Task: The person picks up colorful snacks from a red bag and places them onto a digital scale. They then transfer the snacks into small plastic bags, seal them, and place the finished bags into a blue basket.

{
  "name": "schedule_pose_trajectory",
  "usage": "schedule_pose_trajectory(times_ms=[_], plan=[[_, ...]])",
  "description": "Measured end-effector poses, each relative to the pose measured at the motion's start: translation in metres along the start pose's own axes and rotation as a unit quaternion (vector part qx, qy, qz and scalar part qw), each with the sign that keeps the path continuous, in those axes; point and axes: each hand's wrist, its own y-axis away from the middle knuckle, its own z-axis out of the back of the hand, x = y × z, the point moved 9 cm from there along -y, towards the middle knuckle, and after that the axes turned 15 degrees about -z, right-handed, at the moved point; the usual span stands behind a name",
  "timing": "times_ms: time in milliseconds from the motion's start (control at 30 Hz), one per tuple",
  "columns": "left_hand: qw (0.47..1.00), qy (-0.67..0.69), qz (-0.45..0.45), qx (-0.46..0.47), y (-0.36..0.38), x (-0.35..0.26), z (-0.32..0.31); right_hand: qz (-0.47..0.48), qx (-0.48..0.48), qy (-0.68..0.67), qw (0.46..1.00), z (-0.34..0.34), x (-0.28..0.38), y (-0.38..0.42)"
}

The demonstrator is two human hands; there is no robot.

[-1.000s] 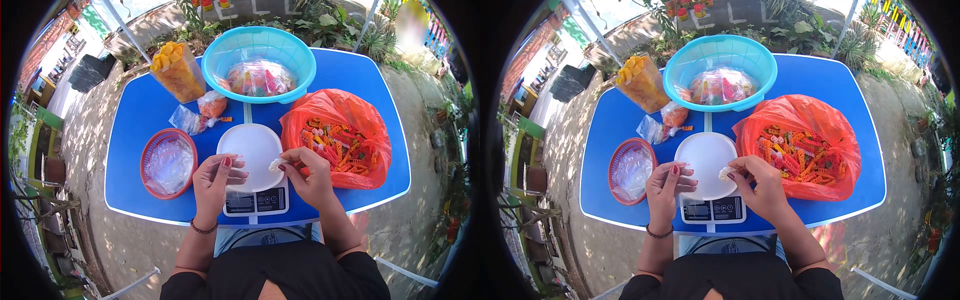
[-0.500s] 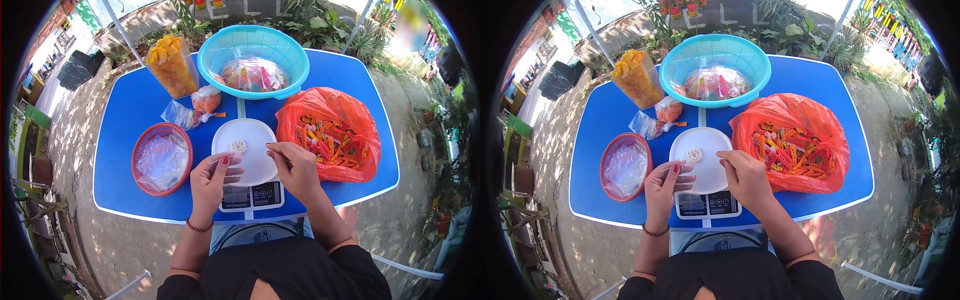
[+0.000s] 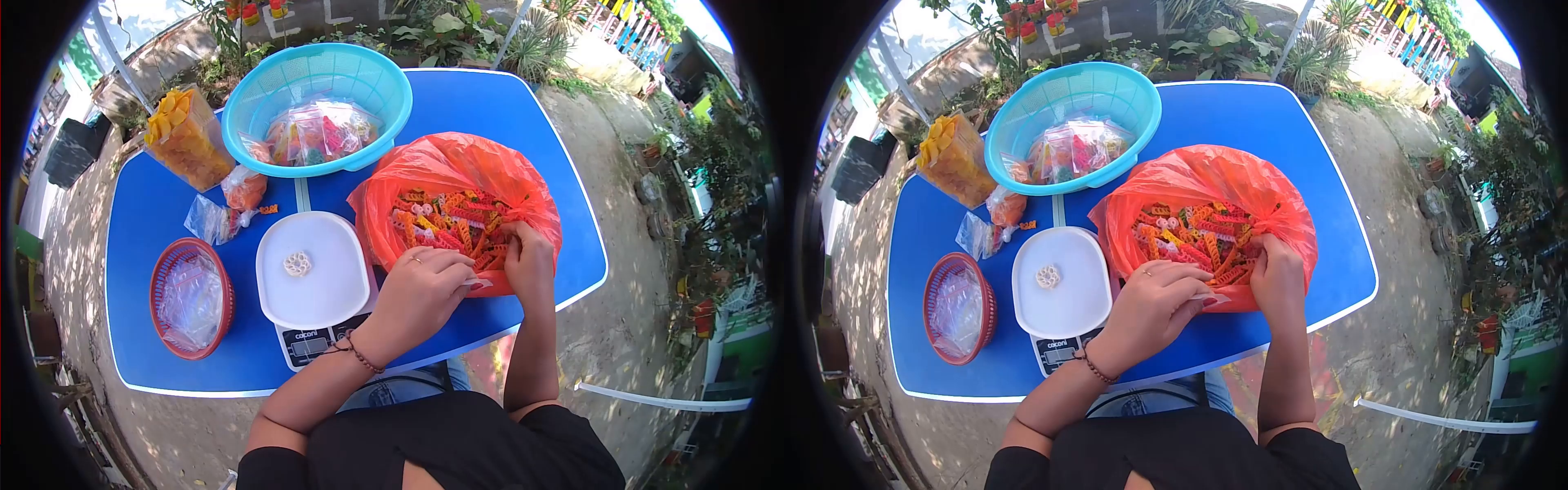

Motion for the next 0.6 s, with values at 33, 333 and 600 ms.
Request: schedule_pose_trajectory(times_ms=[33,333,600], plan=[[0.999,-0.020,-0.029,0.028,-0.001,-0.004,-0.014,0.012,0.021,0.016,1.000,-0.006,-0.005,-0.001],[0.988,-0.081,-0.007,0.130,0.013,-0.003,-0.048,0.074,0.031,0.004,0.997,-0.015,0.002,-0.007],[0.986,-0.072,-0.004,0.149,0.015,-0.008,-0.042,0.062,0.035,0.042,0.997,-0.027,0.003,-0.006]])
